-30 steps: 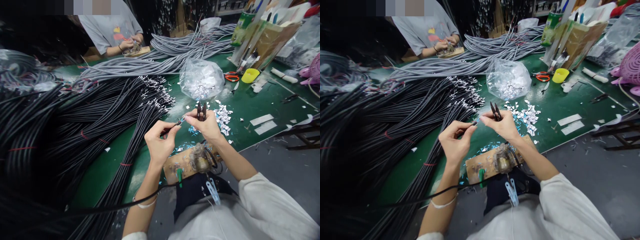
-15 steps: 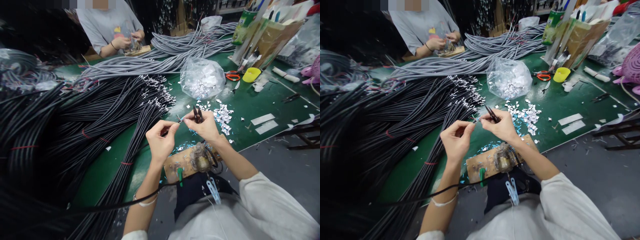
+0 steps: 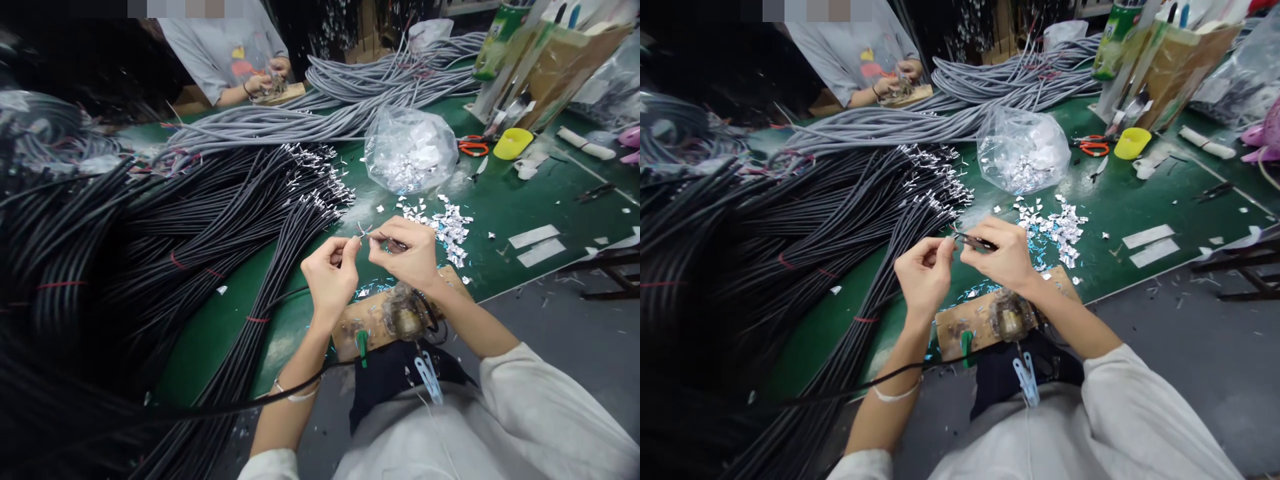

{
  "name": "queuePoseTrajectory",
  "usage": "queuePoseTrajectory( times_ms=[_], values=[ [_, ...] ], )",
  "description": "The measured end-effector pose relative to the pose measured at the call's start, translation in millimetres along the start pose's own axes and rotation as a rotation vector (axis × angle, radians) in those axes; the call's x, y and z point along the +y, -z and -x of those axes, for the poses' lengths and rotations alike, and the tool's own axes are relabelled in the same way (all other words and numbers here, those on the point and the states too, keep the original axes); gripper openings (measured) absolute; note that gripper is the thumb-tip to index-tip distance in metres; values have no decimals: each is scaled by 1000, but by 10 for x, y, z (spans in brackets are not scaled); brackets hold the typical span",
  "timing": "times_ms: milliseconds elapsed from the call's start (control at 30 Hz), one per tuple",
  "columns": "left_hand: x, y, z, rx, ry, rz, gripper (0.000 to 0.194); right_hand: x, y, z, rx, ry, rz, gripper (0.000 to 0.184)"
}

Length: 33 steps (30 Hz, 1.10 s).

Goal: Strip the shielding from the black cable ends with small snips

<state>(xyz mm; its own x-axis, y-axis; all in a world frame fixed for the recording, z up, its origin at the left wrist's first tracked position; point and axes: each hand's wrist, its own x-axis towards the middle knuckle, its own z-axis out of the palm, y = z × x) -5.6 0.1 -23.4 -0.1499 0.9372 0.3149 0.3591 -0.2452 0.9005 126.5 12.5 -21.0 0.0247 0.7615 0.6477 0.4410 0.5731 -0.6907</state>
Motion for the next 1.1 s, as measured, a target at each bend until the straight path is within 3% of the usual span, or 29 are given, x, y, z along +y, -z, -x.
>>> queuePoseTrajectory(
  times_ms=[100,200,267,300,367,400,500,667,767,867,1000,1100],
  values=[
    [-66,-30,-46,-5,52,30,31,-32,25,-11,-38,-6,-32,10],
    [-198,33,-175,-99,21,-46,37,-48,58,-35,-4,-29,-57,10],
    [-327,150,-289,-67,-64,-281,31,-34,78,-57,54,-63,-56,17],
    [-401,225,-345,25,-84,-420,23,-20,87,-67,78,-85,-55,22],
    [-551,375,-443,146,-15,-695,21,13,102,-84,101,-130,-59,29],
    [-619,439,-481,154,65,-796,27,30,109,-89,100,-150,-61,31],
    [-756,545,-549,55,165,-912,10,69,115,-93,74,-175,-54,33],
    [-807,560,-579,49,152,-878,12,112,84,-86,11,-219,-132,32],
    [-827,588,-596,48,107,-820,21,133,73,-88,55,-264,-213,34],
    [-820,607,-608,114,-3,-776,14,134,84,-92,96,-280,-182,37],
    [-666,551,-559,237,-117,-547,13,115,102,-90,54,-274,-163,35],
    [-455,448,-457,206,-230,-412,15,114,96,-86,21,-244,-203,33]
  ],
)
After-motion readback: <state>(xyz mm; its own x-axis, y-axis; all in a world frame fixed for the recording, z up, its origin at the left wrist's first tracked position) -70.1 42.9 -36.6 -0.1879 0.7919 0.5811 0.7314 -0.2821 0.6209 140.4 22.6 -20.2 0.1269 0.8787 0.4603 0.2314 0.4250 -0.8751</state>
